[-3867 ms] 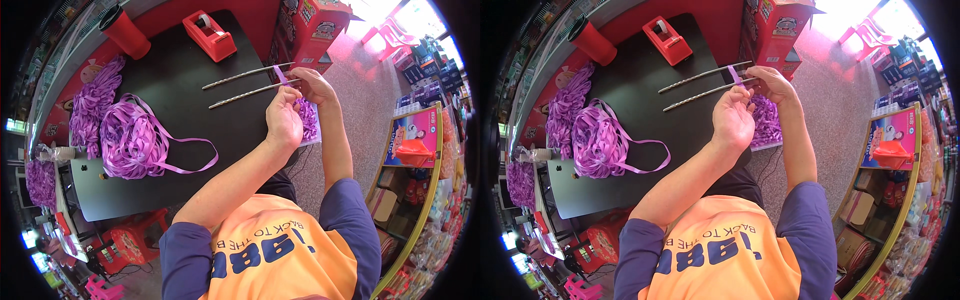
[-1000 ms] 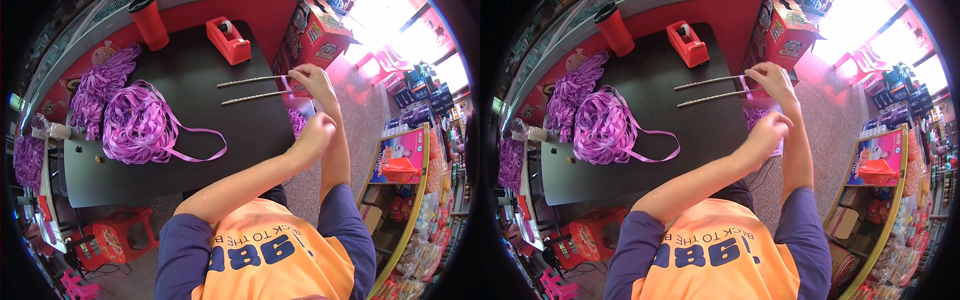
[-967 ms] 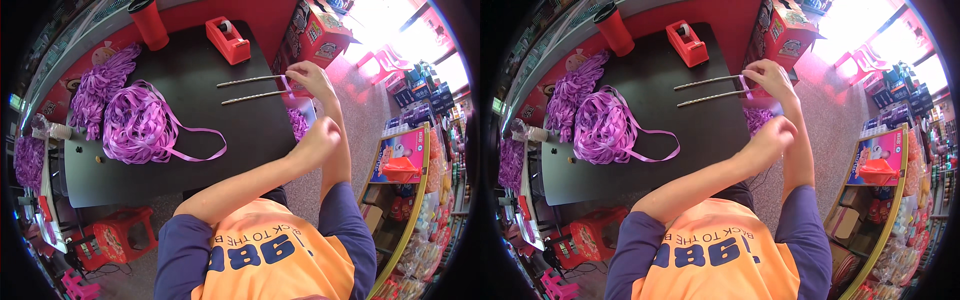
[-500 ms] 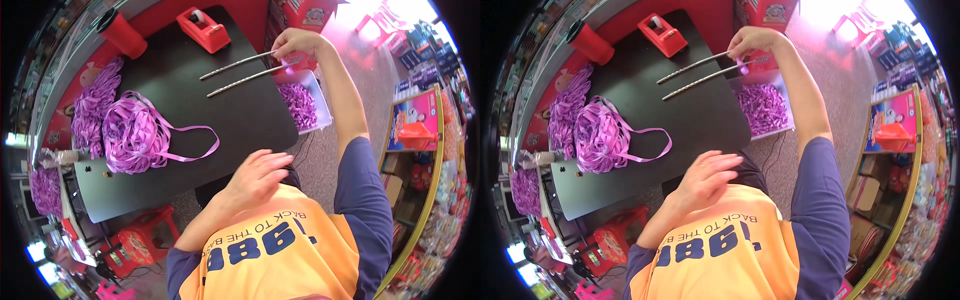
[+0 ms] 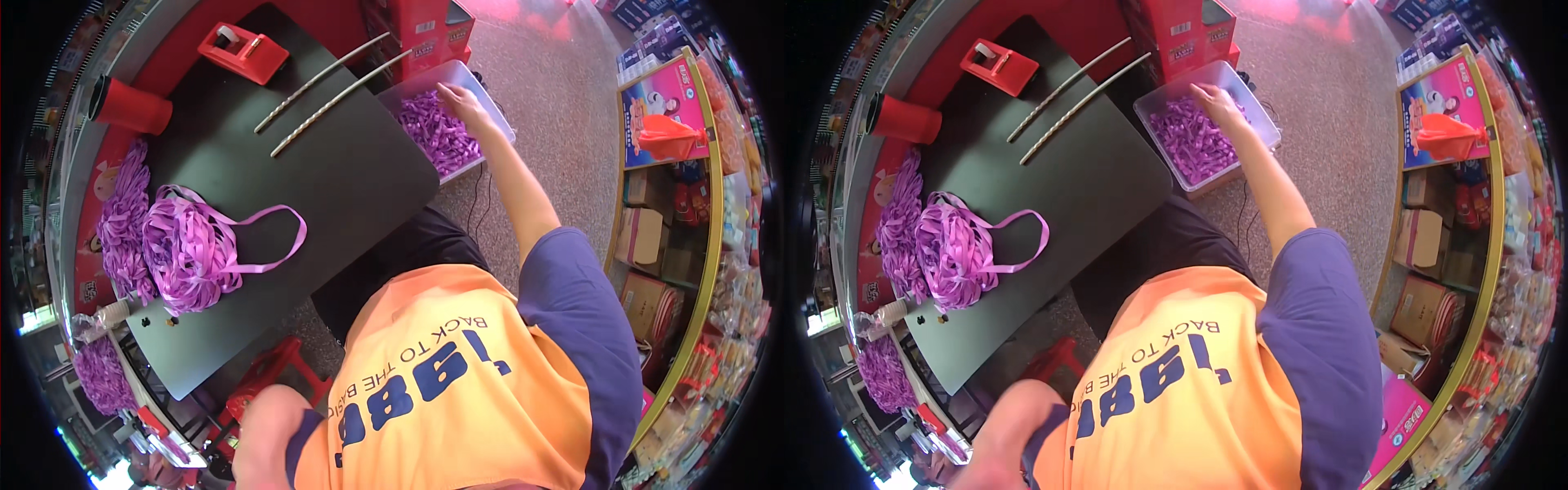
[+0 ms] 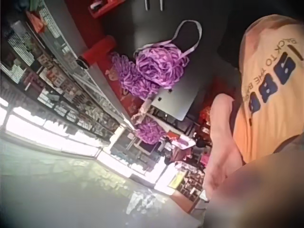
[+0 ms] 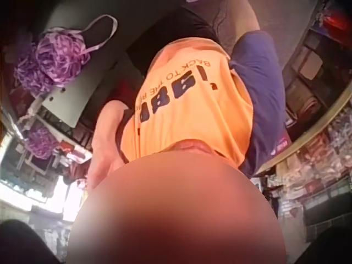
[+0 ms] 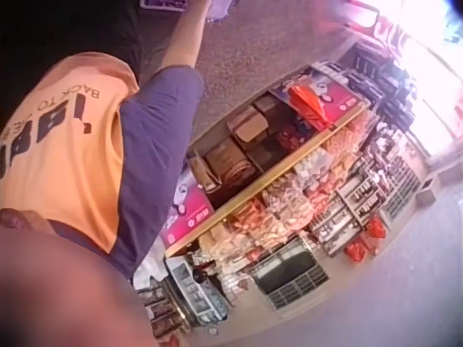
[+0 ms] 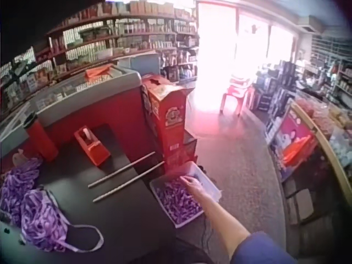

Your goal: Using a shredding tool to process purple ribbons at a counter.

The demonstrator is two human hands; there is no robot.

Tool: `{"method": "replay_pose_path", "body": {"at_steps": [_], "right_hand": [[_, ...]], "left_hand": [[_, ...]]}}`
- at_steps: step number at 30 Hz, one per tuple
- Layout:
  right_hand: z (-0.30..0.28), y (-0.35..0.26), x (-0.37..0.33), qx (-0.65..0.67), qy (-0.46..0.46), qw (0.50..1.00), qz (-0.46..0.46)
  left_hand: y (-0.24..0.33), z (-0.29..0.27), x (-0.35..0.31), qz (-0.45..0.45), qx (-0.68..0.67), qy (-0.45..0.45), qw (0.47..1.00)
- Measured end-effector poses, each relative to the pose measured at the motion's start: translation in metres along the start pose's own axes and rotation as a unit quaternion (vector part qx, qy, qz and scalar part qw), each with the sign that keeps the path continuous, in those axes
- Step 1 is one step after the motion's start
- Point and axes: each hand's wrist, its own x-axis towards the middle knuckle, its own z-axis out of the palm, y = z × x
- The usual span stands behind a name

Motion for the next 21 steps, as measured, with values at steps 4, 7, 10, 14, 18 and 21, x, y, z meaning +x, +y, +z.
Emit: {"method": "replay_pose_path", "body": {"at_steps": [4,7,10,14,18,21], "right_hand": [[0.022,0.038,-0.056,0.194,0.100,0.976,0.001],[-0.010,0.001,-0.093,0.142,0.261,0.952,-0.080],[-0.018,-0.072,-0.120,0.095,0.284,0.932,-0.205],[0.007,-0.177,-0.163,0.077,0.230,0.908,-0.343],[0.071,-0.256,-0.208,-0.040,-0.066,0.912,-0.403],[0.131,-0.298,-0.220,-0.153,-0.243,0.809,-0.513]], "left_hand": [[0.029,0.002,0.014,0.011,0.025,-0.034,0.999],[0.055,-0.010,0.003,0.025,0.041,-0.059,0.997],[0.080,-0.016,0.006,0.035,0.042,-0.081,0.995],[0.103,-0.019,0.009,0.062,0.031,-0.103,0.992],[0.124,-0.023,0.008,0.092,0.014,-0.119,0.989],[0.135,-0.028,0.011,0.119,-0.012,-0.124,0.985]]}}
